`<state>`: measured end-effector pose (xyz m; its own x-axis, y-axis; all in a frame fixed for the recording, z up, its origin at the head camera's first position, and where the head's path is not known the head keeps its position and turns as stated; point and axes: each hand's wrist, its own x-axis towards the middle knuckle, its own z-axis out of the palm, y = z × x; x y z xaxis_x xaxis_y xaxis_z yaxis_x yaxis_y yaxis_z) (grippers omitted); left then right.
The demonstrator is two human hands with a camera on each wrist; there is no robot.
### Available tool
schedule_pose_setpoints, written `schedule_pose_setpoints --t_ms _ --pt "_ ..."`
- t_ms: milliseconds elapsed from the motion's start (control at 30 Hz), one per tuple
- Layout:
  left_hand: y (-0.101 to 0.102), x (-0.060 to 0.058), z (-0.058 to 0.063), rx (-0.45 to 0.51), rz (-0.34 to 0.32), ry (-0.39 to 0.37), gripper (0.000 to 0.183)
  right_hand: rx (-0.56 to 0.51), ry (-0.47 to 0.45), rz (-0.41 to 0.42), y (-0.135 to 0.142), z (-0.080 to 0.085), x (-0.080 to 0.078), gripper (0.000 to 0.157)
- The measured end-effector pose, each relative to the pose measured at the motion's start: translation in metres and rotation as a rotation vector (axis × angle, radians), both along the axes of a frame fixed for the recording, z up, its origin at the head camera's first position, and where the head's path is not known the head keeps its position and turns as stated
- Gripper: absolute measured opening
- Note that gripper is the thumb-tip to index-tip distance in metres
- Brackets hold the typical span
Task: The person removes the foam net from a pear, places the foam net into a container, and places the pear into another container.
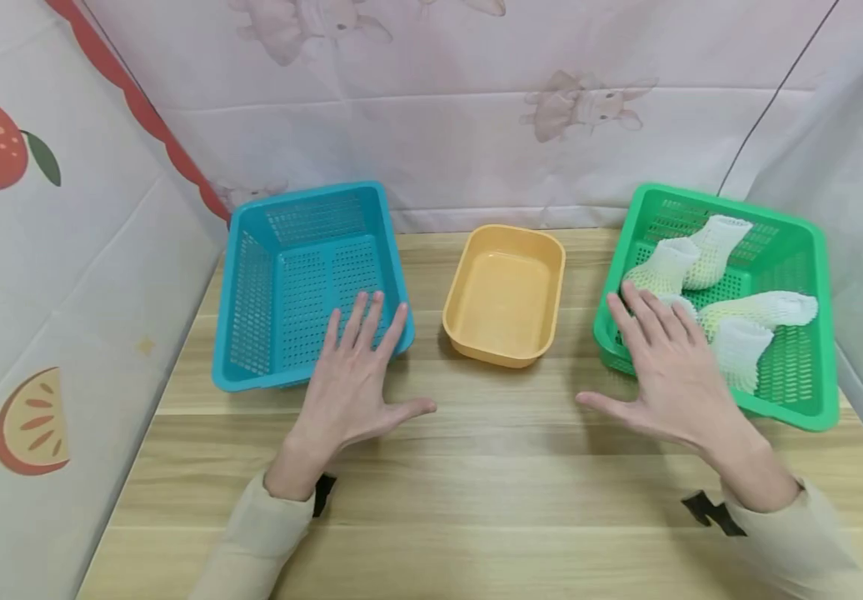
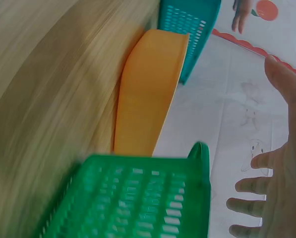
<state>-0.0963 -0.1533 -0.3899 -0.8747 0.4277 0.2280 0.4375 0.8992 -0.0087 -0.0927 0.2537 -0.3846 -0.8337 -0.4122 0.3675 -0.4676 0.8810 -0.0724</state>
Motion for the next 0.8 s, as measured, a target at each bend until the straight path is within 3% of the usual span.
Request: schedule_pose_setpoints --t_ms 433,800 --pt "-0.008 0.001 -0.003 0.010 0.004 -0.021 0.126 0.127 -0.045 -0.028 0.039 0.037 0.016 0.130" --pt "-0.010 0.003 -0.004 0.005 0.012 -0.028 0.129 0.155 0.000 0.083 0.071 0.054 0.005 0.123"
